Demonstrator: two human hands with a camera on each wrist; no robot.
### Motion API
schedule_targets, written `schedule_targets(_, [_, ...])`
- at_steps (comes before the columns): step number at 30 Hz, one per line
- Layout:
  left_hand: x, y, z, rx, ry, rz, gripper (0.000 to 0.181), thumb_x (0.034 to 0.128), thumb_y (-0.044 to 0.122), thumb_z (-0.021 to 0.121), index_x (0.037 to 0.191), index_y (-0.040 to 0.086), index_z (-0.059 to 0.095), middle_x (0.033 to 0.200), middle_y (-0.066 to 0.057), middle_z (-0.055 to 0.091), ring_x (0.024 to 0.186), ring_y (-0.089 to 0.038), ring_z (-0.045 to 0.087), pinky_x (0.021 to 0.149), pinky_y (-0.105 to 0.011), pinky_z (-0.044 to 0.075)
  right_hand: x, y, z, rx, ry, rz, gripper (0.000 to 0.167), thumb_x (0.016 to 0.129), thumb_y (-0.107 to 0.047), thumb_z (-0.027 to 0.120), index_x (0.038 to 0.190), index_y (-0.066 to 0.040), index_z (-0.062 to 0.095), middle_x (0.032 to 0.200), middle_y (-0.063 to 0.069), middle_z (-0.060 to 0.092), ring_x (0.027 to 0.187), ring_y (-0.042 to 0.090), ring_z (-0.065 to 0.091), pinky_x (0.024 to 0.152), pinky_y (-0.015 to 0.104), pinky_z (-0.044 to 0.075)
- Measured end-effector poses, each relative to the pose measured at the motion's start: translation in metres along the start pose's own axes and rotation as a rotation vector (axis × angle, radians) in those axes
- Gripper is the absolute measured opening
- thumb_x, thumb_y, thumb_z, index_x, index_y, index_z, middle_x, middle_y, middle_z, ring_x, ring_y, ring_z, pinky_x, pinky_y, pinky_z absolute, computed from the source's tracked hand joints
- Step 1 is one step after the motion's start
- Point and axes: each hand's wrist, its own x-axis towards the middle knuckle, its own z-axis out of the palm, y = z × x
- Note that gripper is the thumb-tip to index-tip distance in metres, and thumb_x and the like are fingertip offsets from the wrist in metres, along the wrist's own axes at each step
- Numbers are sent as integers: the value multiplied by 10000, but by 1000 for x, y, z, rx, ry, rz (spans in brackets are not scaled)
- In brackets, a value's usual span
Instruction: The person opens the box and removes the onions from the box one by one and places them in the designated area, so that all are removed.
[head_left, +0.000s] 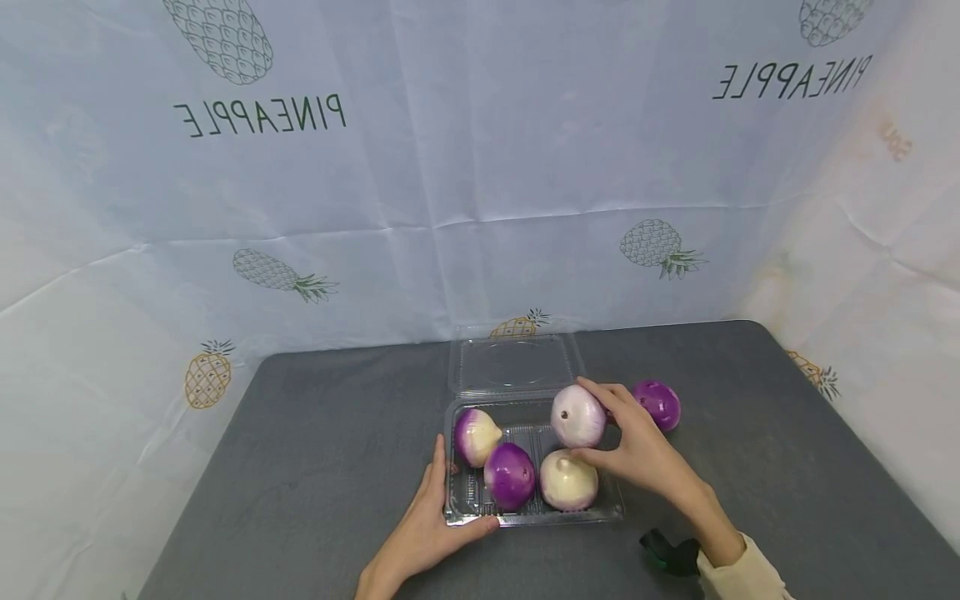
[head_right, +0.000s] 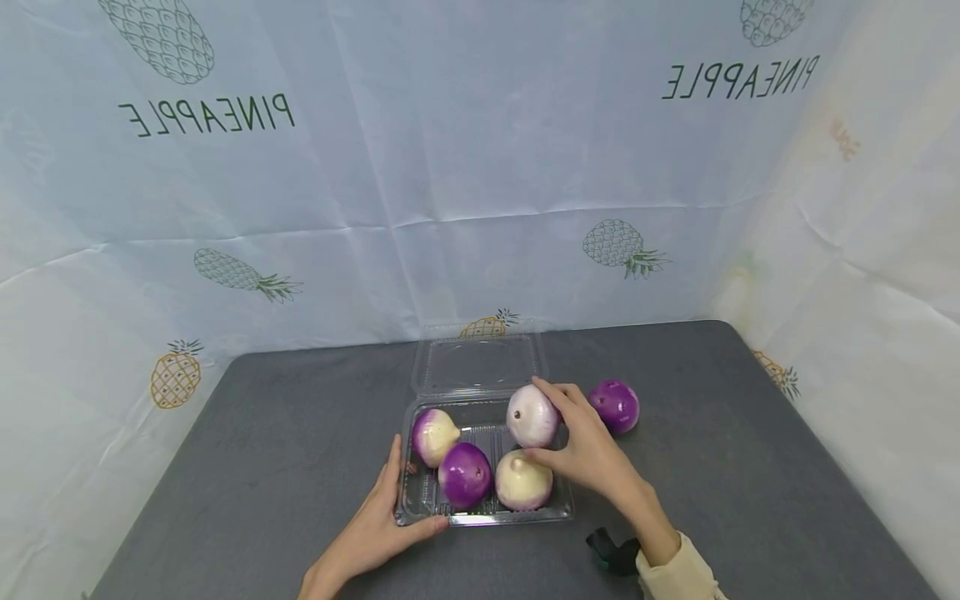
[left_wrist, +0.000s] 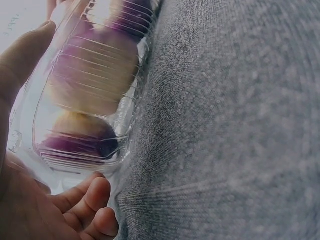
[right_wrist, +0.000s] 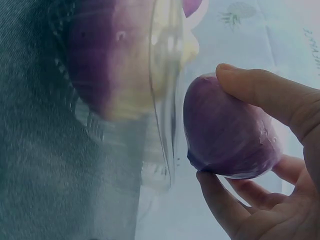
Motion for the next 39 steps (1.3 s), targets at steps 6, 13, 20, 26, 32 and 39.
schedule_targets(6, [0,-1,0,-9,-1,-24,1363,728,529,882,1646,53,-6,1413,-81,500,1315,-235,502,1127,-534,409,-3,3,-9,-9,10,11,926,709,-137,940,1500,-18,472,1292,162,569,1118,275,633,901,412,586])
schedule_targets(13, [-1,-2,1,-4,4,-19,1358,730,528,881,1644,45,0,1403,-85,504,1316,-247,499,1122,-550,407,-6,7,-20,-46,36,18,926,709,-134,940,1497,-13,469,1299,205,559,1126,346,624,881,519,575])
schedule_targets(20, [0,-1,1,-21,-9,-40,1363,727,538,880,1647,58,-4,1419,-99,497,1340,-262,489,1132,-578,390,-10,16,-34,-94,121,-23,943,667,-152,966,1472,-3,497,1249,231,585,1061,387,634,805,568,550])
schedule_targets(26, [0,-1,0,-22,-14,-39,1359,732,536,875,1646,57,-9,1425,-106,495,1331,-269,493,1123,-579,396,-15,23,-46,-113,168,-15,939,665,-112,957,1476,-4,495,1260,228,571,1062,391,638,833,339,577])
schedule_targets(32, [1,-1,1,-17,-14,-37,1358,735,540,873,1647,60,-12,1417,-95,494,1305,-245,501,1109,-557,414,-23,33,-54,-66,201,-13,958,648,-48,950,1485,6,485,1275,238,548,1157,80,556,893,-71,319])
schedule_targets(39, [1,-1,1,-21,-18,-36,1363,734,538,875,1646,60,-18,1407,-85,496,1289,-233,505,1112,-552,413,-29,46,-64,-57,233,18,963,654,-17,936,1496,5,468,1270,262,533,1130,-233,320,891,-85,304])
